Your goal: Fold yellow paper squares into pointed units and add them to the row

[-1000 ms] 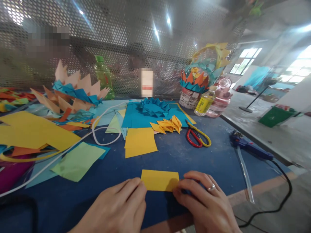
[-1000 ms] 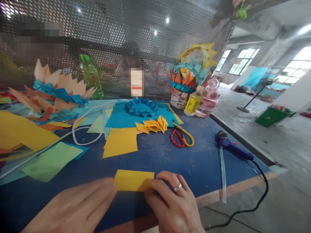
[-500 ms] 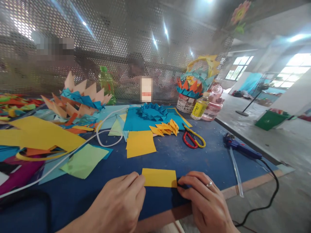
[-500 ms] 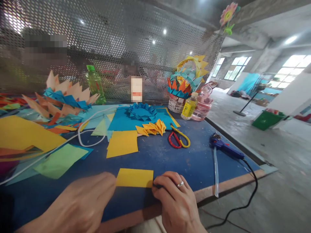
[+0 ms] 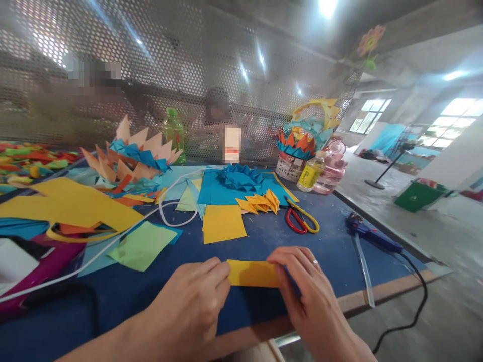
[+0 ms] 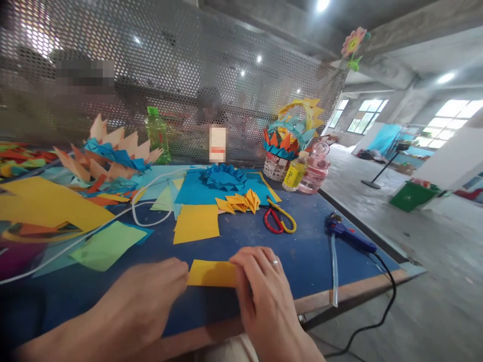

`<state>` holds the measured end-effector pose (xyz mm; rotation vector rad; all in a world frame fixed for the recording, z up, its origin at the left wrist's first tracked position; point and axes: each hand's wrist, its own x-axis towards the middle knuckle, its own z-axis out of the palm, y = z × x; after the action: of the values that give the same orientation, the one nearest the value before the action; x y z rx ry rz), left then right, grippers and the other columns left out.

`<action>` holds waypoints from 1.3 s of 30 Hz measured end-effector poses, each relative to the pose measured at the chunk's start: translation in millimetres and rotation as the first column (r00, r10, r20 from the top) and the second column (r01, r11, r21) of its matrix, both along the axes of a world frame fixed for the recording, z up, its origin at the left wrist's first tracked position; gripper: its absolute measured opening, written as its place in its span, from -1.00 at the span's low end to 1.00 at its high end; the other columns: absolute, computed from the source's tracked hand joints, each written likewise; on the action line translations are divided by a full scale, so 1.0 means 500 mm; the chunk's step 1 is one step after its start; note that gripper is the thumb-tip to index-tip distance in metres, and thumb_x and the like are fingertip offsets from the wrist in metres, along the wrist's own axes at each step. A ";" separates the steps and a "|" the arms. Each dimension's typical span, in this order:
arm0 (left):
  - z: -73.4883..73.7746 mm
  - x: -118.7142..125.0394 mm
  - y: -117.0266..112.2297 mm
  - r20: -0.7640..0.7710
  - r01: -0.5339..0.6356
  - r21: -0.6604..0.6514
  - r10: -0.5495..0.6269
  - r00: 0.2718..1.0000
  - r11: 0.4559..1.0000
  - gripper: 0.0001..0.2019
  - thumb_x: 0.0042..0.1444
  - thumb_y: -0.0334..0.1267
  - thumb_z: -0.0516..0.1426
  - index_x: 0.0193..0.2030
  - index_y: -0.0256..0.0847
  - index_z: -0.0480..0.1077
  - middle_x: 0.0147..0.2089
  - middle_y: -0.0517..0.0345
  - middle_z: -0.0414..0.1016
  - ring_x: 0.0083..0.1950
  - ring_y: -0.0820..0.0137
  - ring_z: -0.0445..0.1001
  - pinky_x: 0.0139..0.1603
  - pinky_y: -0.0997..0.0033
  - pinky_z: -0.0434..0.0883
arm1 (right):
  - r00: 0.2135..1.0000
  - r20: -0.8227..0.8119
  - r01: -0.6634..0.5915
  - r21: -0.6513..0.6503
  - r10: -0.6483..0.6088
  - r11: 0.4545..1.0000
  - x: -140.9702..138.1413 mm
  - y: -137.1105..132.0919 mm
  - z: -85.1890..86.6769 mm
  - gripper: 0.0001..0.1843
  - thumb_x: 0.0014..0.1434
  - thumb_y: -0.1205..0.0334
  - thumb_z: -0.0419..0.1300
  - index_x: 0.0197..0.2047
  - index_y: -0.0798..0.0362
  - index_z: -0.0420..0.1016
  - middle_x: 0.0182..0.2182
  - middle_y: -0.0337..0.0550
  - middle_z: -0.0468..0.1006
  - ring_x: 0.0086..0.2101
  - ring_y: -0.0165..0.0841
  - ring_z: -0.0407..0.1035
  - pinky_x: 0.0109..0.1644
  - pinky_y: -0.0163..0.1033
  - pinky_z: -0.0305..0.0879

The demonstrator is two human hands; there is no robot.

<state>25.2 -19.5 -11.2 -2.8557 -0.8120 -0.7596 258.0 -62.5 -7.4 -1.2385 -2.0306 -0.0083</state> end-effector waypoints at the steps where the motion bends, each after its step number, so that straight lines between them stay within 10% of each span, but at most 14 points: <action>1: 0.001 -0.002 0.005 0.015 0.009 -0.020 -0.009 1.000 1.000 -0.80 -0.10 -0.57 0.02 -0.45 -0.17 0.30 -0.44 0.15 0.35 -0.42 0.31 0.28 -0.46 0.32 0.11 | 1.000 0.028 -0.010 -0.050 0.011 0.999 -0.011 0.008 0.002 -0.79 0.36 0.44 0.05 -0.01 0.03 0.39 -0.12 -0.07 0.50 -0.10 -0.22 0.35 -0.03 -0.09 0.33; 13: 0.020 -0.023 0.048 0.109 0.002 -0.115 0.011 0.994 0.993 -0.75 0.02 -0.58 -0.08 -0.54 -0.19 0.22 -0.50 0.21 0.30 -0.46 0.41 0.27 -0.45 0.36 0.15 | 0.989 0.149 0.055 -0.401 0.006 0.914 -0.032 0.048 0.031 -0.65 0.06 0.67 0.17 -0.20 0.04 0.42 -0.18 -0.16 0.48 -0.10 -0.17 0.28 -0.01 -0.03 0.28; 30: 0.037 -0.022 0.034 0.327 0.169 -0.157 -0.110 0.939 0.973 -0.69 0.20 -0.60 -0.08 -0.11 -0.21 0.38 -0.10 0.08 0.48 -0.10 0.39 0.44 -0.08 0.42 0.40 | 0.955 0.119 -0.291 0.164 0.274 0.943 -0.032 0.044 0.030 -0.66 0.29 0.59 0.01 -0.13 0.02 0.49 -0.27 -0.17 0.57 -0.14 -0.30 0.37 -0.07 -0.17 0.30; 39: 0.056 -0.016 0.019 0.314 0.410 -0.099 -0.363 0.878 0.907 -0.68 0.14 -0.54 0.02 0.01 -0.26 0.35 -0.01 -0.03 0.52 0.04 0.29 0.46 0.17 0.25 0.39 | 0.949 0.073 -0.313 0.070 0.308 0.947 -0.025 0.040 0.017 -0.64 0.24 0.62 0.00 -0.16 0.02 0.48 -0.23 -0.21 0.62 -0.16 -0.34 0.43 -0.02 -0.15 0.29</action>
<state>17.1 -9.9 16.8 -3.1464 -0.3254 -1.2353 245.2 -42.6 1.1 -0.8674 -2.2362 0.0224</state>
